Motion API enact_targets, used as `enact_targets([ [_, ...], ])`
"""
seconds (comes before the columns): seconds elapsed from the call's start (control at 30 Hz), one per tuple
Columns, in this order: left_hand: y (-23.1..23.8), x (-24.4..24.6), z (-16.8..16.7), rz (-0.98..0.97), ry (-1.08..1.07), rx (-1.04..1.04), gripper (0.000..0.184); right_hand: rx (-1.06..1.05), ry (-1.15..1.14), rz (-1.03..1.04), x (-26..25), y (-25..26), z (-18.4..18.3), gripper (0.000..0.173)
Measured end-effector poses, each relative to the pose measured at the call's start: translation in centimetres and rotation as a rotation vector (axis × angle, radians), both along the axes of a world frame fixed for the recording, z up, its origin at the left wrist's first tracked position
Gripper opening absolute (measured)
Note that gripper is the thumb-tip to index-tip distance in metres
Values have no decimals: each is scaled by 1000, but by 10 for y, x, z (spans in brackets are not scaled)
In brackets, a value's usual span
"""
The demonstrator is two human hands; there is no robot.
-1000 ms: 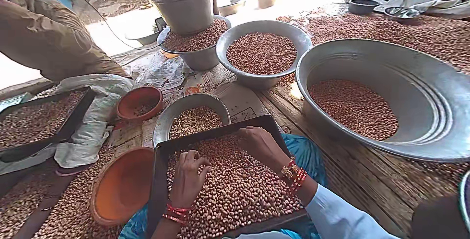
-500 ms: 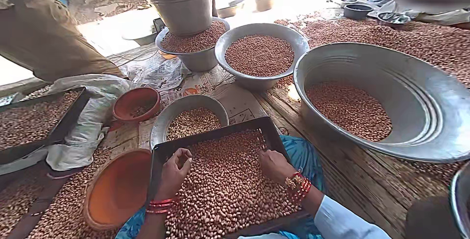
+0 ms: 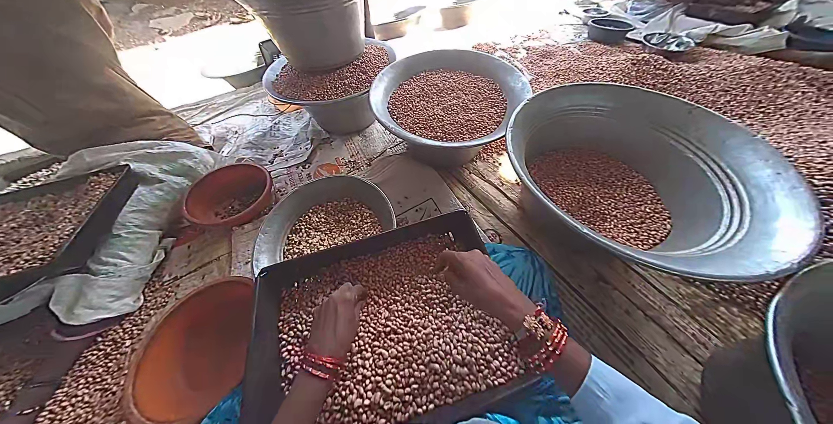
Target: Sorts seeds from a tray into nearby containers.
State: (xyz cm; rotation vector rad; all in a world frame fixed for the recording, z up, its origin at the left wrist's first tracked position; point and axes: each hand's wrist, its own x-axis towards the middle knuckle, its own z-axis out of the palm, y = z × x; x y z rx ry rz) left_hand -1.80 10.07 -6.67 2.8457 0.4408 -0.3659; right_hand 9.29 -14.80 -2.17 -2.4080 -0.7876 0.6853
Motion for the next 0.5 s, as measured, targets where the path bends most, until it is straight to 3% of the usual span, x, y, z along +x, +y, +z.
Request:
enact_targets([
  [0.1, 2, -2, -5, -22, -60, -28, 23, -73, -7, 6, -3, 2, -3, 26],
  [0.17, 12, -1, -2, 19, -167, -171, 17, -102, 8, 25, -8, 7, -5, 24],
  [0.3, 46, 3, 12, 225, -494, -798, 10, -129, -16, 90, -15, 14, -19, 24],
  [0.37, 55, 7, 20, 288, -638, -1008, 21, -141, -46, 90, -13, 19, -27, 25],
  [0.43, 55, 10, 30, 284, -639, -936, 20, -112, -85, 85, -9, 23, -35, 26],
  [0.5, 50, 15, 35, 243, -597, -665, 12, -59, -148, 91, -6, 27, -46, 27],
])
